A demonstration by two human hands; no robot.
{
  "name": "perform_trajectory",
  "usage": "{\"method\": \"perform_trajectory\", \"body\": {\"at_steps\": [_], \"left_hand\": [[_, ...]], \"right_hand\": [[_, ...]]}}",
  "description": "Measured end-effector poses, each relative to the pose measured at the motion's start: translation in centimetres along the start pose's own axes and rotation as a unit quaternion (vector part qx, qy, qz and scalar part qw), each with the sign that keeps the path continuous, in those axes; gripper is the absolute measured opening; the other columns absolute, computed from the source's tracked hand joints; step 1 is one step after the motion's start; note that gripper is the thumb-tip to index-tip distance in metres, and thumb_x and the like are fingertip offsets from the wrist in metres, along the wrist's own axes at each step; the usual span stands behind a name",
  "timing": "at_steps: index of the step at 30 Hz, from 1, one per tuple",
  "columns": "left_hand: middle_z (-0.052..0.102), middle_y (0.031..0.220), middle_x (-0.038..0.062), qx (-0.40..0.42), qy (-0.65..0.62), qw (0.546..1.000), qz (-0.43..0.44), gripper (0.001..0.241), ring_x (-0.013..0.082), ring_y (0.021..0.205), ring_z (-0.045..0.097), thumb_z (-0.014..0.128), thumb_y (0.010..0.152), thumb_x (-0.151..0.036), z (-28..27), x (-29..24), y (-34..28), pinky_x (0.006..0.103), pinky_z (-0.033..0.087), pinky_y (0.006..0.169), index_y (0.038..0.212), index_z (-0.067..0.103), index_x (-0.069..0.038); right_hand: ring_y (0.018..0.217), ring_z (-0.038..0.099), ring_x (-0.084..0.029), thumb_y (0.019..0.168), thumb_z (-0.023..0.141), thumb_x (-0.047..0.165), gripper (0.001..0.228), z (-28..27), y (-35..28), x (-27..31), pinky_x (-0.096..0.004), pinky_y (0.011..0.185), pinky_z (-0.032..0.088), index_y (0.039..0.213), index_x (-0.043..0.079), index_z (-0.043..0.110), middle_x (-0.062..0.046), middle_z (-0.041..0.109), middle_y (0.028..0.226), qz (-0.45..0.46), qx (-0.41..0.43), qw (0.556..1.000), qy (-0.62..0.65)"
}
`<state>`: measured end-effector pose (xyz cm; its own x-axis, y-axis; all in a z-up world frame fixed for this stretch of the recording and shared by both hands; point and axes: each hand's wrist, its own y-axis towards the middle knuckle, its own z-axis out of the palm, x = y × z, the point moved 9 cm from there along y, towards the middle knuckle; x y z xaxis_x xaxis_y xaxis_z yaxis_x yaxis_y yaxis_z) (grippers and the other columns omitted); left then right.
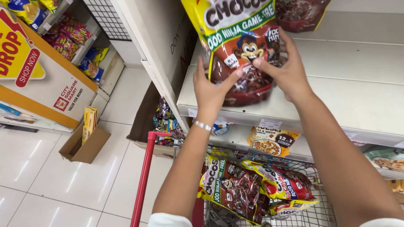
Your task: Selecting bags of cereal from a shelf and placing them into a shopping cart, then cleaning the shelf with a cloth.
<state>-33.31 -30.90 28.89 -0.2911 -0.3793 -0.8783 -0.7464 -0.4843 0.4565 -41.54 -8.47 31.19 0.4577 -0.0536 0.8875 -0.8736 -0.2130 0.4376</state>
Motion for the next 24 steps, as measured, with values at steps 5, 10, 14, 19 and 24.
{"method": "perform_trajectory", "body": {"at_steps": [5, 10, 14, 19, 24], "left_hand": [[0.058, 0.133, 0.017, 0.073, -0.246, 0.955, -0.147, 0.107, 0.0230, 0.117, 0.062, 0.087, 0.073, -0.026, -0.9, -1.8, -7.2, 0.0352, 0.054, 0.097, 0.158, 0.028, 0.005], [0.054, 0.141, 0.012, 0.099, -0.294, 0.940, -0.142, 0.091, 0.0197, 0.127, 0.057, 0.082, 0.084, -0.013, -2.0, -4.0, -15.4, 0.0322, 0.050, 0.108, 0.156, 0.031, 0.008], [0.052, 0.143, 0.013, 0.110, -0.261, 0.944, -0.169, 0.088, 0.0206, 0.129, 0.056, 0.083, 0.081, -0.010, -2.2, -4.7, -22.2, 0.0346, 0.048, 0.110, 0.153, 0.035, 0.007], [0.048, 0.138, 0.015, 0.172, -0.216, 0.947, -0.165, 0.087, 0.0223, 0.126, 0.057, 0.088, 0.077, -0.013, 0.6, -4.3, -30.8, 0.0377, 0.051, 0.107, 0.148, 0.041, 0.005], [0.058, 0.133, 0.011, 0.227, -0.209, 0.915, -0.261, 0.090, 0.0190, 0.121, 0.061, 0.090, 0.072, -0.019, 6.9, -0.3, -40.0, 0.0341, 0.052, 0.104, 0.147, 0.041, -0.003]], "right_hand": [[0.123, 0.060, -0.020, 0.081, 0.088, 0.016, 0.097, -2.2, -5.5, 3.3, -0.036, 0.103, 0.055, 0.163, 0.013, 0.037, -0.010, 0.053, 0.138, 0.046, 0.033, 0.998, 0.015], [0.121, 0.061, -0.021, 0.073, 0.091, 0.018, 0.098, -4.5, -12.7, 7.3, -0.037, 0.103, 0.053, 0.157, 0.011, 0.041, -0.010, 0.058, 0.135, 0.037, 0.051, 0.995, -0.080], [0.130, 0.057, -0.024, 0.070, 0.091, 0.018, 0.097, -6.7, -19.6, 6.6, -0.039, 0.112, 0.047, 0.151, 0.003, 0.040, -0.014, 0.057, 0.141, 0.032, 0.060, 0.995, -0.069], [0.134, 0.052, -0.027, 0.066, 0.092, 0.017, 0.104, -11.6, -28.6, 0.6, -0.041, 0.113, 0.043, 0.149, 0.002, 0.031, -0.020, 0.051, 0.142, 0.094, 0.062, 0.991, -0.073], [0.131, 0.053, -0.027, 0.063, 0.091, 0.017, 0.122, -16.9, -38.5, -8.0, -0.042, 0.108, 0.044, 0.157, 0.007, 0.013, -0.021, 0.048, 0.145, 0.239, 0.057, 0.967, -0.072]]}}
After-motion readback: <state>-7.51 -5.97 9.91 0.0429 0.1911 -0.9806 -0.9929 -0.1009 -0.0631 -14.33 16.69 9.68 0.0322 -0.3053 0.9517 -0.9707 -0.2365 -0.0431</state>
